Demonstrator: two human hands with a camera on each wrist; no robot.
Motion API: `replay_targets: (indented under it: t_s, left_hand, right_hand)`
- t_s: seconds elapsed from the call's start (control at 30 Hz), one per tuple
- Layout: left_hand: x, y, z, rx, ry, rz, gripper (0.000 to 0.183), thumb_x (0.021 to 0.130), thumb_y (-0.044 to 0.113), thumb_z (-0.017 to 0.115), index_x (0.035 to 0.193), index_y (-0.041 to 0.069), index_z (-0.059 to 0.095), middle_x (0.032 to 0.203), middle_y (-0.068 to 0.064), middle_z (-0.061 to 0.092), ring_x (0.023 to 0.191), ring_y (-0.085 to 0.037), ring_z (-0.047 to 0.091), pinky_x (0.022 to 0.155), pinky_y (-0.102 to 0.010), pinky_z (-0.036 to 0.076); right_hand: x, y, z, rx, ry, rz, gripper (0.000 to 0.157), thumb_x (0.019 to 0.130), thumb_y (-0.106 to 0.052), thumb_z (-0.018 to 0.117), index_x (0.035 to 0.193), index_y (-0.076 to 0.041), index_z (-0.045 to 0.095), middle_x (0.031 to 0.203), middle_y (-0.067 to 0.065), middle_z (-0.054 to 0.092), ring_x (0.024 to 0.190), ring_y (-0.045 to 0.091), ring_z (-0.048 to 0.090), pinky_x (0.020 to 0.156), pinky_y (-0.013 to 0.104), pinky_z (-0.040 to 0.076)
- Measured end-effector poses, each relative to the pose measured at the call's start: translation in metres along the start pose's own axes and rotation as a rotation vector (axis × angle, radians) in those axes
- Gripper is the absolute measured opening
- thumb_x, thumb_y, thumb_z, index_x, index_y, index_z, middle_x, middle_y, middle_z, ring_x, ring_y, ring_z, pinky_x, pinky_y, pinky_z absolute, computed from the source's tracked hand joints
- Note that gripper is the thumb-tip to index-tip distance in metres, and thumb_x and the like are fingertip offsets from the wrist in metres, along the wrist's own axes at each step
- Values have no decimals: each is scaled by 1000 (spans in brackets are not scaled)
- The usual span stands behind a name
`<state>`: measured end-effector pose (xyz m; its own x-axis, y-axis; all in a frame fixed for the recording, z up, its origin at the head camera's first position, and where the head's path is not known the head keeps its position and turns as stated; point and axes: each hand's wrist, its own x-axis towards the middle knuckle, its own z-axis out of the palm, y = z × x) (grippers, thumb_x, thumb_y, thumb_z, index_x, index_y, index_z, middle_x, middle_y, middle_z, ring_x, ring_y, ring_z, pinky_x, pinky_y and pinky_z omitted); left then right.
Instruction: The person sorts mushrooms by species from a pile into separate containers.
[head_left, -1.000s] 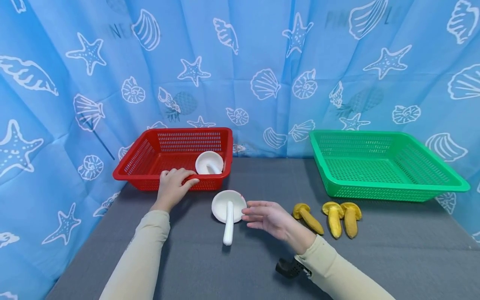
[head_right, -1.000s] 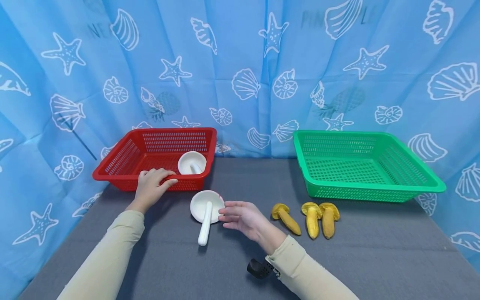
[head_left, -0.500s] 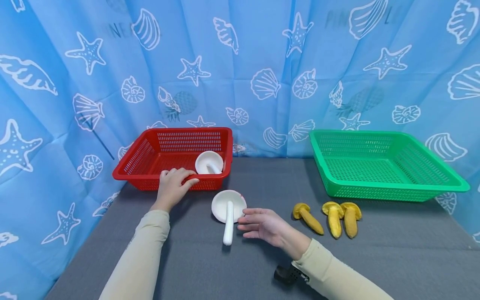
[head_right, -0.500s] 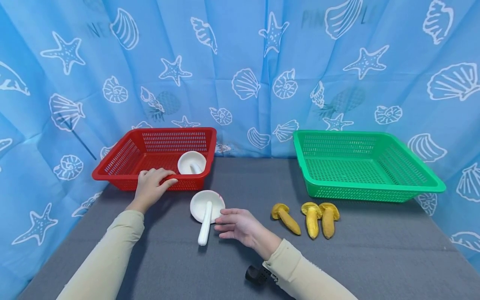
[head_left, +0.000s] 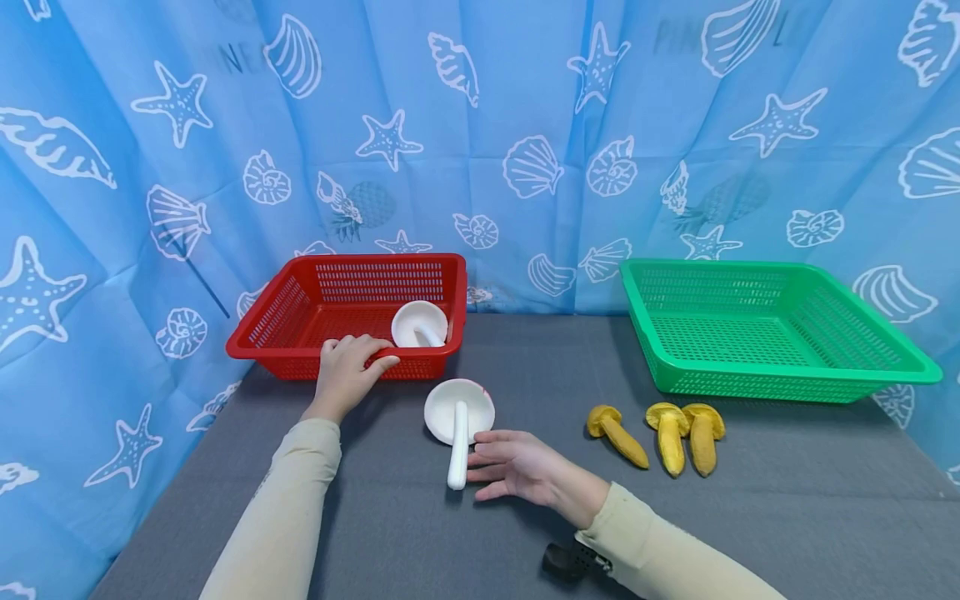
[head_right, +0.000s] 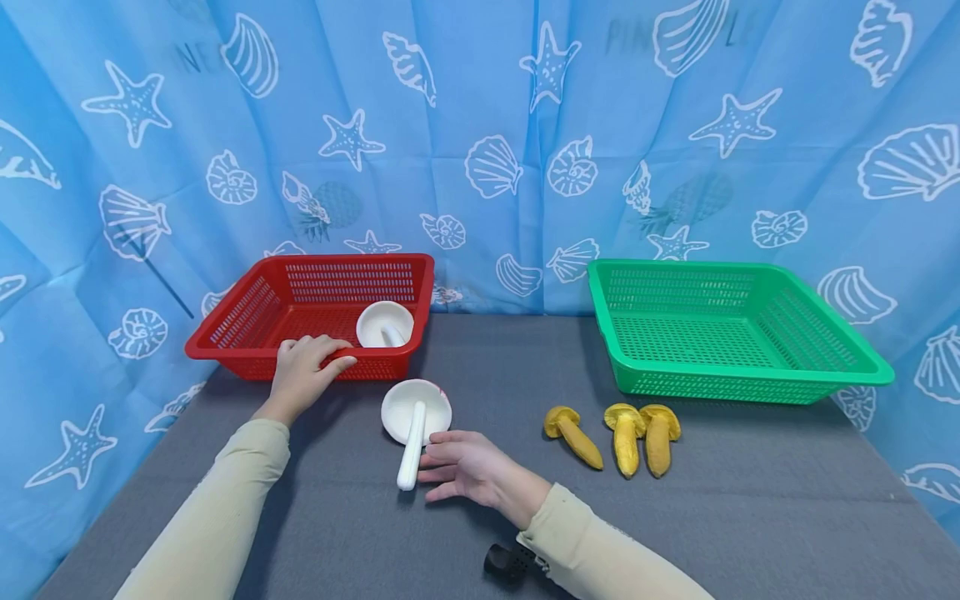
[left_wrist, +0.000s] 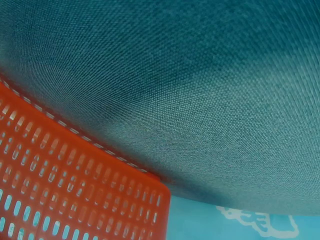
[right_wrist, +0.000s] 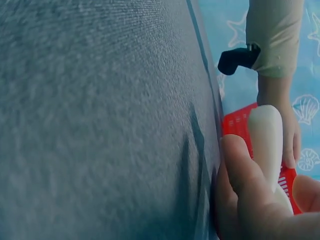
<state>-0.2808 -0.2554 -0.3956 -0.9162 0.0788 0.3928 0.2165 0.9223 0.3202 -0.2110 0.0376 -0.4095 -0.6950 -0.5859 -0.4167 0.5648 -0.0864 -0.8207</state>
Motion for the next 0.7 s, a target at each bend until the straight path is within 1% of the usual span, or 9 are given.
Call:
replay_targets:
  t_s: [0.23, 0.47, 0.57, 0.7]
  left_hand:
    - [0, 0, 0, -4, 2, -1, 43, 86, 41, 70, 119, 14, 68, 108, -7, 68, 96, -26, 57, 97, -51, 34]
    - [0, 0, 0, -1, 9, 3, 42, 86, 39, 71, 119, 13, 68, 108, -7, 68, 96, -26, 58, 97, -51, 34]
    - [0, 1, -1, 2, 10, 2, 42, 86, 39, 71, 119, 13, 68, 108, -7, 68, 96, -26, 57, 97, -51, 34]
    - [-1, 3, -2, 3, 11, 4, 42, 86, 39, 71, 119, 12, 68, 108, -8, 68, 95, -26, 58, 97, -51, 35]
  right_hand:
    - [6, 6, 7, -5, -37, -5, 40, 98, -5, 51, 133, 7, 36, 104, 13, 61, 89, 22, 64, 73, 37, 56]
    - [10, 9, 11, 5, -51, -11, 32, 98, -4, 49, 126, 6, 39, 94, 10, 60, 81, 19, 63, 72, 37, 57]
    - [11, 9, 13, 9, -44, 3, 32, 99, -5, 49, 128, 6, 40, 97, 11, 64, 82, 19, 64, 73, 38, 57]
    - [12, 6, 15, 4, -31, 27, 38, 100, -7, 50, 134, 7, 40, 107, 14, 67, 87, 20, 66, 75, 38, 57]
